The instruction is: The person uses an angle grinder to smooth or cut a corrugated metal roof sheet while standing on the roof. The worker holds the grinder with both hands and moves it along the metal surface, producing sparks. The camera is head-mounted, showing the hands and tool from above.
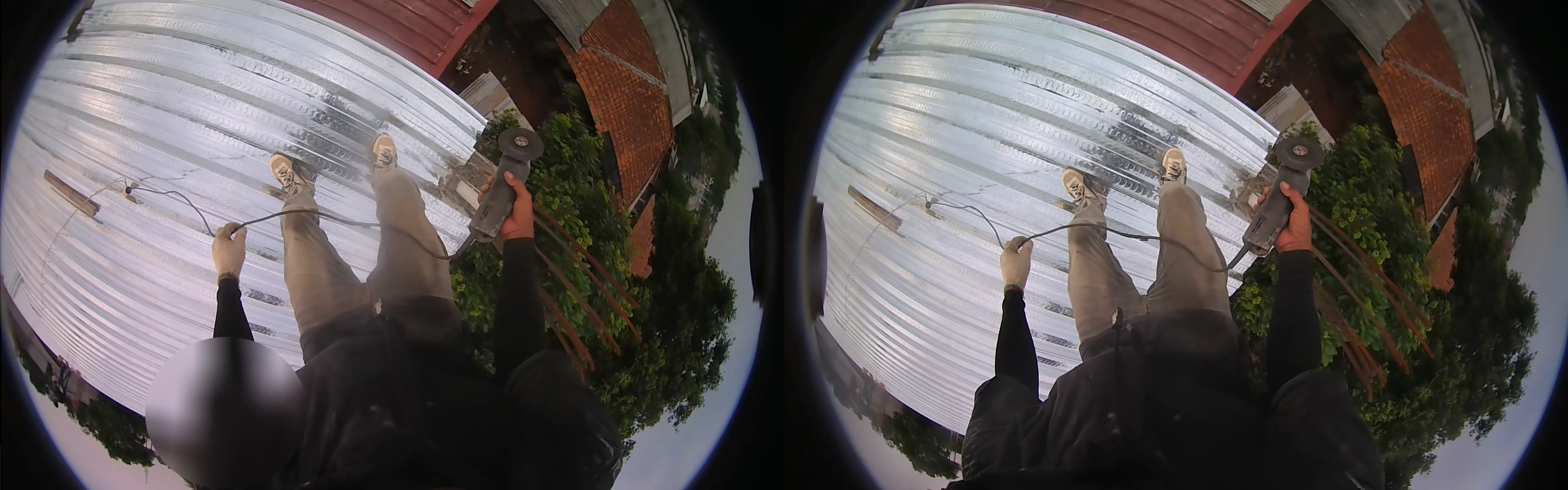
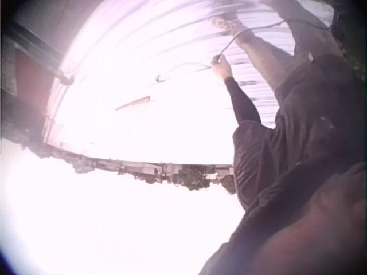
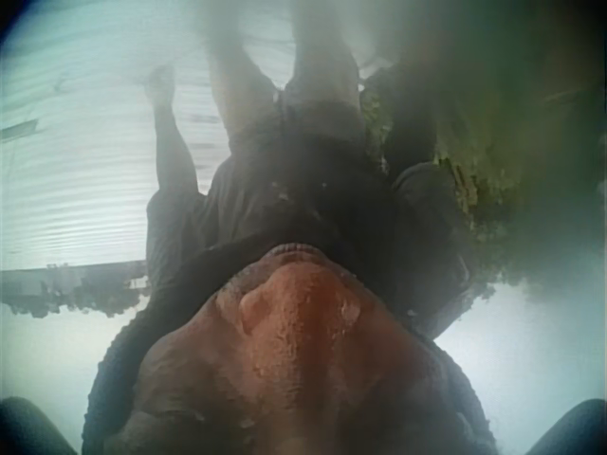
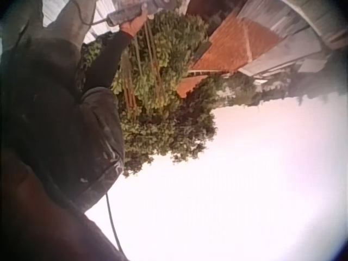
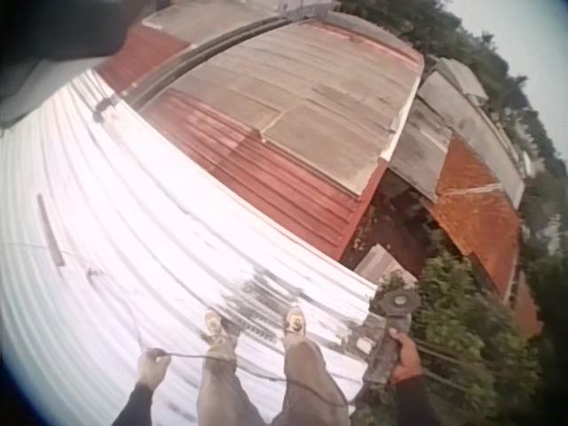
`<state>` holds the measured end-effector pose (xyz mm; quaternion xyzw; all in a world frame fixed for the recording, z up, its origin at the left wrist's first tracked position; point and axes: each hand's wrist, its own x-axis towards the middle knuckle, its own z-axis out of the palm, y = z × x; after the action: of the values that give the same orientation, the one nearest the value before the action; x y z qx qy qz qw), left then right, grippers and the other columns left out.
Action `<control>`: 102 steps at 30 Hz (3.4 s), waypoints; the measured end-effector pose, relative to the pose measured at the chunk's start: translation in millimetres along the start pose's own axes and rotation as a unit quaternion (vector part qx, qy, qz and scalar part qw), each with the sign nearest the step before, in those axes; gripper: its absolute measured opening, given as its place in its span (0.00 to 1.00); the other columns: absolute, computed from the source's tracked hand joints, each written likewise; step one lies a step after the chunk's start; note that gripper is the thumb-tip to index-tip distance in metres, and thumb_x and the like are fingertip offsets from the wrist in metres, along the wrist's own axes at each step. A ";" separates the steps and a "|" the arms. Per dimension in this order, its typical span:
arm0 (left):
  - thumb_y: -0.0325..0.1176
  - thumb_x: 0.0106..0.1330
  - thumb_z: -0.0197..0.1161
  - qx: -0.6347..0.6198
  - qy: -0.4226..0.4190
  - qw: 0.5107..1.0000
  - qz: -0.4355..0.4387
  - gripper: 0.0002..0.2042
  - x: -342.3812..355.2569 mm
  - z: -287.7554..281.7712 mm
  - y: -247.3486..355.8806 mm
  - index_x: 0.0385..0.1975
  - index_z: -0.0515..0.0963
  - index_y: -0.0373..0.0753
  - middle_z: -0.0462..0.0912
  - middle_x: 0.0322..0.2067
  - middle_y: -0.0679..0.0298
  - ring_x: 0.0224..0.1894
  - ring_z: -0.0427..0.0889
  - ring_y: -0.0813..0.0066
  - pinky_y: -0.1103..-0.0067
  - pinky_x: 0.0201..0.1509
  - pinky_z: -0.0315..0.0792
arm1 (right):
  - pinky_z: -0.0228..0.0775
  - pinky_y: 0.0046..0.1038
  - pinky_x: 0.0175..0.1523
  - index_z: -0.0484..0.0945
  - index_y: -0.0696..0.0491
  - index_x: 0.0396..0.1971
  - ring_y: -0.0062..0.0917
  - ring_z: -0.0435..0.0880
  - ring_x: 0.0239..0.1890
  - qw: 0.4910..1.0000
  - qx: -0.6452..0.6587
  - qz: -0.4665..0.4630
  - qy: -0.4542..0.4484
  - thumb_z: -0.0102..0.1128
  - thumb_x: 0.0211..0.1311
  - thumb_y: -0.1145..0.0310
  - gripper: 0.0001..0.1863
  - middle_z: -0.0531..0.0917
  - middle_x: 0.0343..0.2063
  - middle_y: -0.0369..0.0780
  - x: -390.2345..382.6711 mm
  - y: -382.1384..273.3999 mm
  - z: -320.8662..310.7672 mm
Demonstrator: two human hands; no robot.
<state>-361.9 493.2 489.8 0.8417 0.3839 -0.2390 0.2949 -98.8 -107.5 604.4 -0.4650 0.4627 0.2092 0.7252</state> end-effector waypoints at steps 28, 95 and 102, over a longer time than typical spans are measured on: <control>0.34 0.68 0.65 -0.020 0.013 0.995 0.092 0.09 -9.1 171.9 61.0 0.41 0.91 0.43 0.91 0.48 0.55 0.55 0.88 0.47 0.57 0.64 0.79 | 0.91 0.42 0.47 0.79 0.57 0.56 0.32 0.91 0.41 0.985 -0.164 0.000 -0.056 0.76 0.72 0.59 0.23 0.89 0.44 0.42 16.5 -35.6 -34.3; 0.56 0.81 0.62 -0.138 0.262 0.945 0.142 0.31 142.1 345.7 144.4 0.70 0.82 0.36 0.89 0.62 0.48 0.65 0.89 0.54 0.59 0.71 0.80 | 0.80 0.34 0.46 0.83 0.61 0.53 0.25 0.87 0.39 0.715 -0.646 -0.176 -0.201 0.78 0.61 0.68 0.23 0.88 0.42 0.38 511.0 79.0 -66.9; 0.45 0.81 0.58 -0.332 0.388 0.857 0.075 0.26 70.9 300.7 159.8 0.65 0.83 0.27 0.88 0.59 0.51 0.65 0.82 0.62 0.69 0.74 0.70 | 0.79 0.33 0.50 0.84 0.64 0.53 0.27 0.86 0.39 0.628 -0.740 -0.136 -0.199 0.79 0.59 0.65 0.26 0.89 0.40 0.40 508.2 121.7 -78.0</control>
<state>-247.1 239.6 281.2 0.7447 0.4598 0.2709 0.4007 20.9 -181.3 95.1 -0.8497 -0.0715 0.4681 0.2319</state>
